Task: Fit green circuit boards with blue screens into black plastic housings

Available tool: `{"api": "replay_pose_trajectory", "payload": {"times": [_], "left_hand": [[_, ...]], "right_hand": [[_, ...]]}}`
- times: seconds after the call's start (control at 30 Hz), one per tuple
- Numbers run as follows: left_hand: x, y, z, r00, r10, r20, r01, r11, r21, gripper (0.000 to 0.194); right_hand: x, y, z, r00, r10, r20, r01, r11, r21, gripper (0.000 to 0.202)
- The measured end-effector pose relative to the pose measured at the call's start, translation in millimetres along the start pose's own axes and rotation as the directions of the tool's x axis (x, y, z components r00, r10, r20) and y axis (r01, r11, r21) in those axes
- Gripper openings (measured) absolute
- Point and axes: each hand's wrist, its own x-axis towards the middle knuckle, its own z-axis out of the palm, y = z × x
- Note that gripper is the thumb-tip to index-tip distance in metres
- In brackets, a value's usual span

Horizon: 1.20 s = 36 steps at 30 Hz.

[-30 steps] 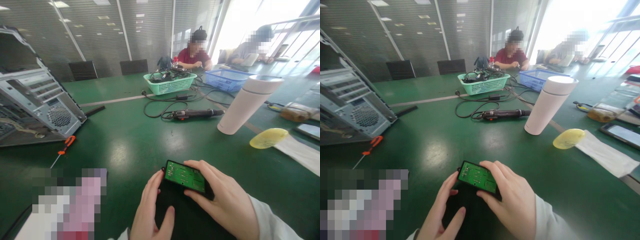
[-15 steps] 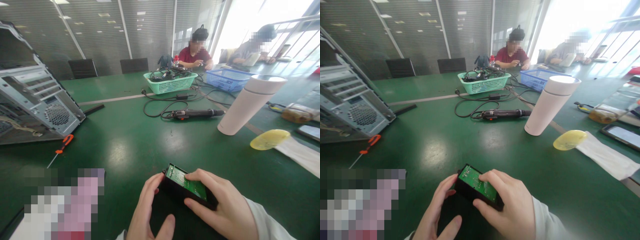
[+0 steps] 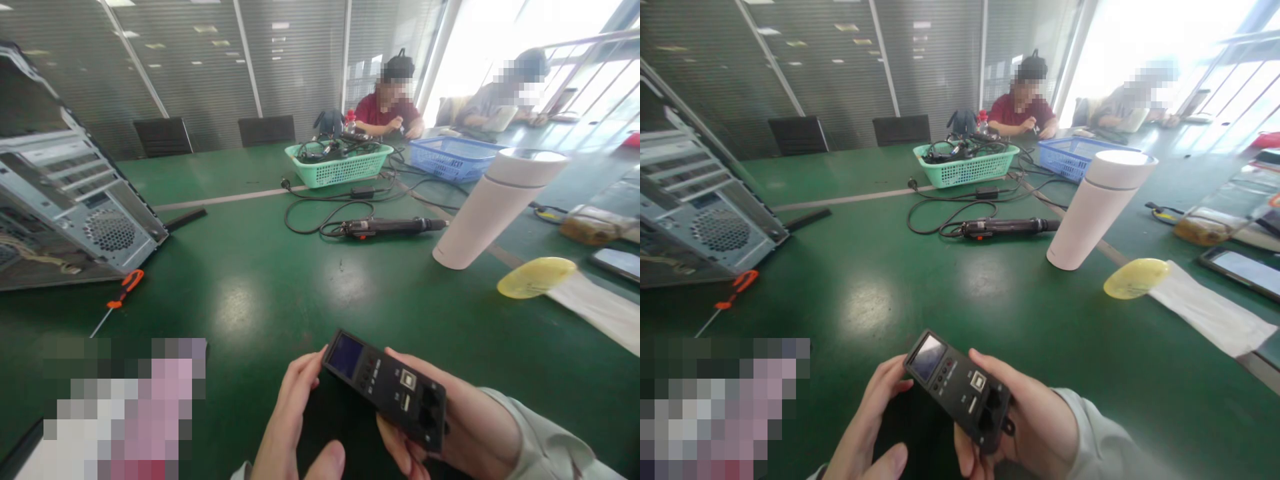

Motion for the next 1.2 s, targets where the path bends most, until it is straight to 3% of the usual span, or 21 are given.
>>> {"api": "replay_pose_trajectory", "payload": {"times": [0.13,0.33,0.47,0.6,0.7,0.8,0.87,0.93,1.07,1.2], "left_hand": [[-3,-1,-0.3,0.999,0.044,0.002,-0.044,0.999,-0.009,0.059],[-6,-5,3.0,0.987,0.157,0.023,-0.157,0.988,0.007,0.059],[-7,-5,7.0,0.987,0.159,0.006,-0.159,0.987,-0.011,0.059],[-10,-4,8.3,0.993,0.117,-0.023,-0.118,0.991,-0.069,0.051],[-11,-6,8.8,0.997,0.065,-0.029,-0.068,0.99,-0.124,0.047],[-10,-7,12.3,0.997,0.03,-0.073,-0.039,0.992,-0.119,0.045],[-9,-7,15.9,0.99,0.037,-0.136,-0.053,0.992,-0.114,0.04],[-8,-6,18.9,0.981,0.052,-0.189,-0.074,0.991,-0.109,0.039],[-7,-3,18.4,0.982,0.078,-0.174,-0.087,0.995,-0.045,0.035],[-5,0,13.8,0.985,0.098,-0.14,-0.099,0.995,0.006,0.026]], "right_hand": [[5,2,-3,0.999,0.024,0.033,-0.028,0.99,0.139,0.1],[6,4,-7,0.991,-0.072,0.113,0.053,0.985,0.163,0.075],[3,2,1,0.993,-0.117,-0.034,0.119,0.991,0.062,0.065],[-1,-1,7,0.916,-0.339,-0.212,0.314,0.938,-0.145,0.05],[-4,-5,8,0.845,-0.5,-0.191,0.354,0.791,-0.499,0.048],[-9,-8,10,0.73,-0.654,-0.199,0.241,0.519,-0.82,0.031],[-11,-9,10,0.657,-0.742,-0.131,0.171,0.317,-0.933,0.027],[-13,-8,9,0.617,-0.786,-0.03,0.13,0.14,-0.982,0.033],[-15,-8,5,0.598,-0.799,0.064,0.061,-0.035,-0.998,0.046],[-19,-11,3,0.63,-0.772,0.082,0.079,-0.041,-0.996,0.046]]}}
